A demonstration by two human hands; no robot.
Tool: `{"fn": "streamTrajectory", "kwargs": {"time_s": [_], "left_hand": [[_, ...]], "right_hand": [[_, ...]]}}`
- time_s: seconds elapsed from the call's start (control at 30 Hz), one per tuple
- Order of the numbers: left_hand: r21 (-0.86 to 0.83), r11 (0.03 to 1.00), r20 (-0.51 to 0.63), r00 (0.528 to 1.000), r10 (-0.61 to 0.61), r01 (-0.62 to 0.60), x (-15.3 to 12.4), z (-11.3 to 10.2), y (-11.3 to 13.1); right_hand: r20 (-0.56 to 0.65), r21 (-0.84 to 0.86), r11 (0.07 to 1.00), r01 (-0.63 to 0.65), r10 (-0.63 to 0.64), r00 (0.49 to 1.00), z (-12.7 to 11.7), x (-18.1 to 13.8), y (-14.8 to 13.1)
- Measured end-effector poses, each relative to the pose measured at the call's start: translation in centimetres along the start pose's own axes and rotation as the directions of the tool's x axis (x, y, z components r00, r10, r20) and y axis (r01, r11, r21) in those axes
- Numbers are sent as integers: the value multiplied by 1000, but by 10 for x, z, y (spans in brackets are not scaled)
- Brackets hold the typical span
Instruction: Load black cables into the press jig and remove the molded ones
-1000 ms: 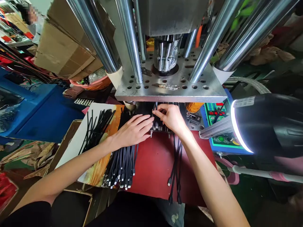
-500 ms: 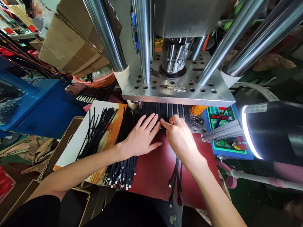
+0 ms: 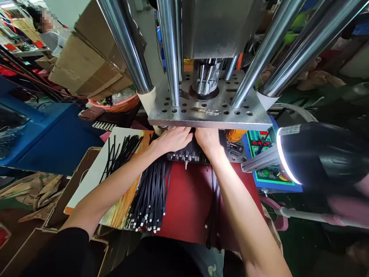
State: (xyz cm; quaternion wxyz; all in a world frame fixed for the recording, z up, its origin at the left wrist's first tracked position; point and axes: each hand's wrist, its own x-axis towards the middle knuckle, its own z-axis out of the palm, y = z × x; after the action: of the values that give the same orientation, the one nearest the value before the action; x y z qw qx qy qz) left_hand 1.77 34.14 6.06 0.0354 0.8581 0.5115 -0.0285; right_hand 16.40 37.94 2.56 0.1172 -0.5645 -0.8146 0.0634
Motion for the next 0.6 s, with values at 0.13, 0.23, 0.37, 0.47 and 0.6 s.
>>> {"fn": "streamTrajectory", "kwargs": {"time_s": [0.13, 0.23, 0.37, 0.47, 0.6], "left_hand": [[-24, 999, 0, 999, -34, 34, 16, 0, -5], [-145, 989, -87, 996, -15, 2, -25, -3, 0], [-472, 876, -168, 986, 22, -101, -152, -15, 24], [-697, 710, 79, 995, -67, 103, -243, -26, 46], [-777, 409, 415, 878, -239, 478, -306, -20, 75]], "right_hand": [[-17, 34, 999, -10, 11, 1000, -9, 0, 0], [-73, 93, 996, -11, 18, 997, -8, -67, -20], [-113, 436, 896, 83, -38, 993, 20, -211, -84], [26, 492, 870, 9, -25, 999, 46, -273, -131], [201, 418, 889, -187, 110, 973, 57, -267, -146]]}}
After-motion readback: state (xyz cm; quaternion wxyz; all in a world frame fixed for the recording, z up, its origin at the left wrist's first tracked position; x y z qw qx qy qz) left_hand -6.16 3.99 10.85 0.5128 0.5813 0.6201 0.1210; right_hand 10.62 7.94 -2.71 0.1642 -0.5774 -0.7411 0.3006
